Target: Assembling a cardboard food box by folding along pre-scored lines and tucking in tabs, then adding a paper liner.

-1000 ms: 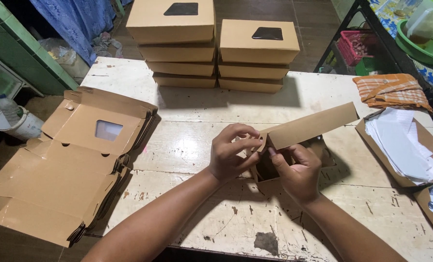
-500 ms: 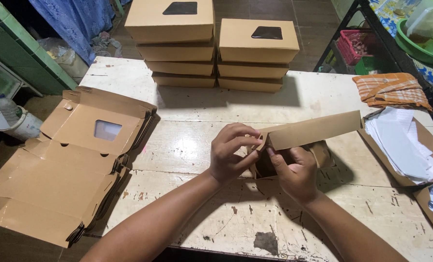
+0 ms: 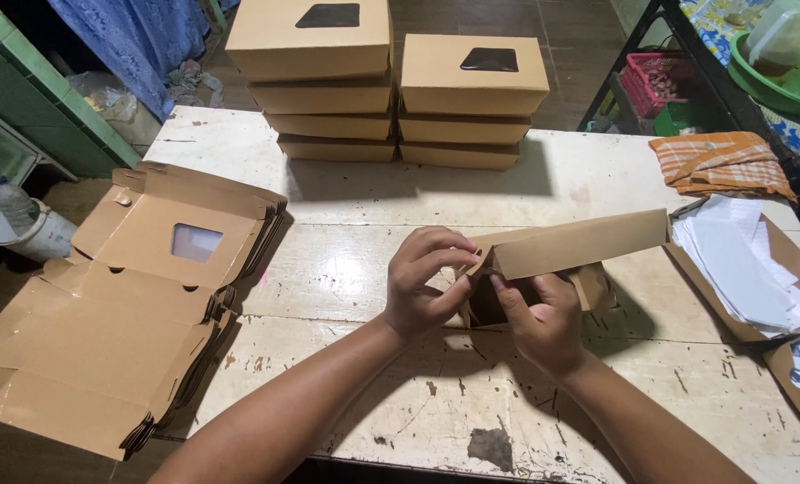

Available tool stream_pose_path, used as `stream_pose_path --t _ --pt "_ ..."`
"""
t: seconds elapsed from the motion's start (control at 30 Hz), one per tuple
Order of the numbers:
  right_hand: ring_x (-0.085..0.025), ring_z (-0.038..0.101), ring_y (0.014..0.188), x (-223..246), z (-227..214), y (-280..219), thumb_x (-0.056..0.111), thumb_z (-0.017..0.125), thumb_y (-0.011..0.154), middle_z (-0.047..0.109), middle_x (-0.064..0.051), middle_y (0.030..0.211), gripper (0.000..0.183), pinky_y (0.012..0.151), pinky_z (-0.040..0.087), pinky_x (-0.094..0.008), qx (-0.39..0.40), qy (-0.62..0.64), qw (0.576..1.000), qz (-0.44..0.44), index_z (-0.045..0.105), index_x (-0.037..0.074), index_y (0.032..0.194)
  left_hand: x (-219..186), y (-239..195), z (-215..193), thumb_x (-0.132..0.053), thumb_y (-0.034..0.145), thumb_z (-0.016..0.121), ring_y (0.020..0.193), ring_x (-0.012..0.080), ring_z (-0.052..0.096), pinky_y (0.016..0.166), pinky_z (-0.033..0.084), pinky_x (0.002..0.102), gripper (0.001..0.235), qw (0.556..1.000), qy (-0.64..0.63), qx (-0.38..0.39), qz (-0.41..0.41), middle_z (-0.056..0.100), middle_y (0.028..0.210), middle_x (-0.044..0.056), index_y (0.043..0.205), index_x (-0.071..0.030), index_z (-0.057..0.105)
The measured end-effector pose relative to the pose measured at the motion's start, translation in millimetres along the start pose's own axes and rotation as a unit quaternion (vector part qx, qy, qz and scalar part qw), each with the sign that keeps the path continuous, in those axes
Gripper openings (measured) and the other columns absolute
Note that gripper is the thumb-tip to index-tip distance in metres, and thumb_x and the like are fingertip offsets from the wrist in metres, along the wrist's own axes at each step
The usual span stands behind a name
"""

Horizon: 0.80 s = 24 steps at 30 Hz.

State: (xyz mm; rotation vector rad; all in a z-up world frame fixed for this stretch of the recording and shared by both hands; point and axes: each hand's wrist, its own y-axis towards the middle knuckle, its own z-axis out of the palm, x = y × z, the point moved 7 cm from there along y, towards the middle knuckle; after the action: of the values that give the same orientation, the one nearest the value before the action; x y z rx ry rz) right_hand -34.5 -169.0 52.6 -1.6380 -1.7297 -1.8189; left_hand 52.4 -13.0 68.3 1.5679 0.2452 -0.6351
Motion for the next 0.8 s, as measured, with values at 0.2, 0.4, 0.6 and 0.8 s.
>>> stream_pose_path --t 0.2,0.4,0.6,0.8 --pt "-0.017 0.066 0.082 28.4 -0.6 14.9 0.002 0.073 0.090 0.073 -0.023 0.079 0.008 0.067 0.054 -0.043 -0.006 -0.005 1.000 -0.006 0.074 -0.006 0.091 -4.8 3.8 1.0 -0.010 0.080 0.082 0.088 0.0284 0.069 0.074 0.057 0.039 0.011 1.000 -0.011 0.012 0.002 0.075 0.092 0.005 0.088 -0.014 0.078" --pt "-0.012 0.059 0.071 11.4 -4.5 6.7 0.002 0.075 0.089 0.070 -0.018 0.067 0.008 0.060 0.053 -0.037 -0.025 0.002 1.000 0.015 0.075 -0.004 0.085 -9.9 4.3 2.2 -0.013 0.085 0.080 0.090 0.0282 0.071 0.080 0.058 0.039 0.011 1.000 -0.017 0.006 0.011 0.079 0.098 0.005 0.096 -0.014 0.080" --pt "-0.011 0.055 0.067 -5.9 -7.9 -0.4 0.002 0.072 0.092 0.069 -0.017 0.065 0.008 0.060 0.054 -0.038 -0.028 0.029 0.998 0.041 0.075 -0.004 0.087 -8.9 1.9 5.3 -0.011 0.085 0.081 0.090 0.0271 0.070 0.078 0.059 0.037 0.010 0.999 0.007 0.016 0.033 0.079 0.098 0.003 0.094 -0.015 0.081" --pt "-0.013 0.066 0.074 -26.8 -9.2 -11.2 0.002 0.071 0.093 0.073 -0.019 0.072 0.010 0.064 0.058 -0.038 -0.016 0.027 0.999 0.037 0.076 -0.005 0.088 -7.7 3.1 3.3 -0.010 0.089 0.078 0.096 0.0271 0.070 0.081 0.059 0.037 0.011 1.000 -0.007 0.014 0.011 0.078 0.103 0.004 0.098 -0.016 0.080"
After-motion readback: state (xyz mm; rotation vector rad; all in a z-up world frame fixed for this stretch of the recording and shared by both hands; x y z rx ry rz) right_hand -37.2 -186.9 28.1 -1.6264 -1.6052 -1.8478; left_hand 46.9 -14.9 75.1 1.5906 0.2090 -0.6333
